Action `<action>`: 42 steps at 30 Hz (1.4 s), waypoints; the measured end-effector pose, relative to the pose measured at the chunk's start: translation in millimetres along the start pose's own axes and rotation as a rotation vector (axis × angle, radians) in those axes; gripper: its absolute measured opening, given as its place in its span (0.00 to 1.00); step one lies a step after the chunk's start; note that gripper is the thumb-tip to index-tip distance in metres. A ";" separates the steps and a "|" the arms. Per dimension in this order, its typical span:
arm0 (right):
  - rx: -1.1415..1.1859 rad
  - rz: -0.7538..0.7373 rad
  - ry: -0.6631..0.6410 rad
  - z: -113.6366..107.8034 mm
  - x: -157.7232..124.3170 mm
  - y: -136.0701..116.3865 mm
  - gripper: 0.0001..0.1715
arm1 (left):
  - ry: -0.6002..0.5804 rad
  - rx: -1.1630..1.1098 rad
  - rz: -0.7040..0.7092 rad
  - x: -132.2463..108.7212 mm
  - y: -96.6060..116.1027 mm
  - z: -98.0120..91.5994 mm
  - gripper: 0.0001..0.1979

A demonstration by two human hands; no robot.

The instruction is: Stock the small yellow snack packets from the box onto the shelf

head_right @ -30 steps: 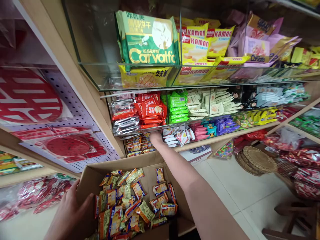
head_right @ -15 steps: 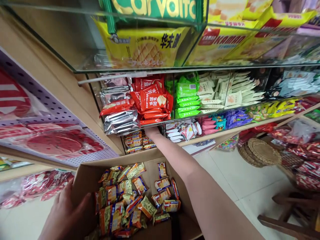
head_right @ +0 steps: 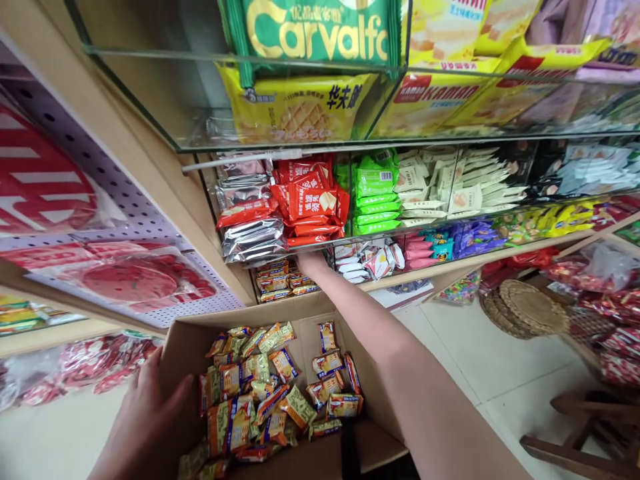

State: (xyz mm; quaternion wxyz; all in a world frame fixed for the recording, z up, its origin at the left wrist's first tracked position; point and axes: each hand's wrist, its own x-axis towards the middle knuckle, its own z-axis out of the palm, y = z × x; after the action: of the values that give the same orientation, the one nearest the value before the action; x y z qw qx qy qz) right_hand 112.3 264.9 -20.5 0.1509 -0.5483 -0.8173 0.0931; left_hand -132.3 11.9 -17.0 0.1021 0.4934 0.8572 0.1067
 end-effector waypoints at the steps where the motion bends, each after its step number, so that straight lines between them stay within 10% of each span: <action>1: -0.002 -0.019 0.016 -6.4 -13.8 -3.2 0.18 | 0.002 0.000 0.001 -1.2 0.2 -0.4 0.37; 5: 0.057 -0.354 0.113 -16.3 -93.7 -23.7 0.14 | 0.012 0.005 0.026 -3.7 -0.8 0.4 0.37; 8: 0.081 -0.586 -0.182 7.6 -151.5 -39.8 0.13 | 0.021 0.015 0.051 -4.5 -2.2 1.4 0.37; 13: -0.059 -0.418 -0.821 79.9 -191.1 -50.2 0.20 | 0.038 -0.009 0.077 -7.4 -3.1 1.4 0.37; 20: 0.008 -0.176 -0.938 105.9 -199.2 -53.1 0.40 | 0.044 -0.057 0.075 -8.7 -6.8 2.2 0.37; 26: 0.515 -0.002 -0.527 37.1 -181.5 -53.9 0.17 | 0.290 -0.267 0.386 -34.4 15.0 -0.7 0.29; 32: 1.390 0.217 -0.315 -2.3 -201.9 -79.7 0.23 | -0.382 -1.058 0.120 -62.2 59.8 20.9 0.23; 42: 1.179 0.295 0.278 5.0 -216.4 -96.8 0.19 | -0.109 -1.106 0.105 -74.1 80.2 18.2 0.15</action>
State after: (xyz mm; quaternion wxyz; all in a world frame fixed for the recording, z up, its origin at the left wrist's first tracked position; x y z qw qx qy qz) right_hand 103.0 28.1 -25.7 0.5188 -0.4867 -0.5168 0.4763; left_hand -24.6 -11.5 -6.5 0.3845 0.4133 0.6412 0.5197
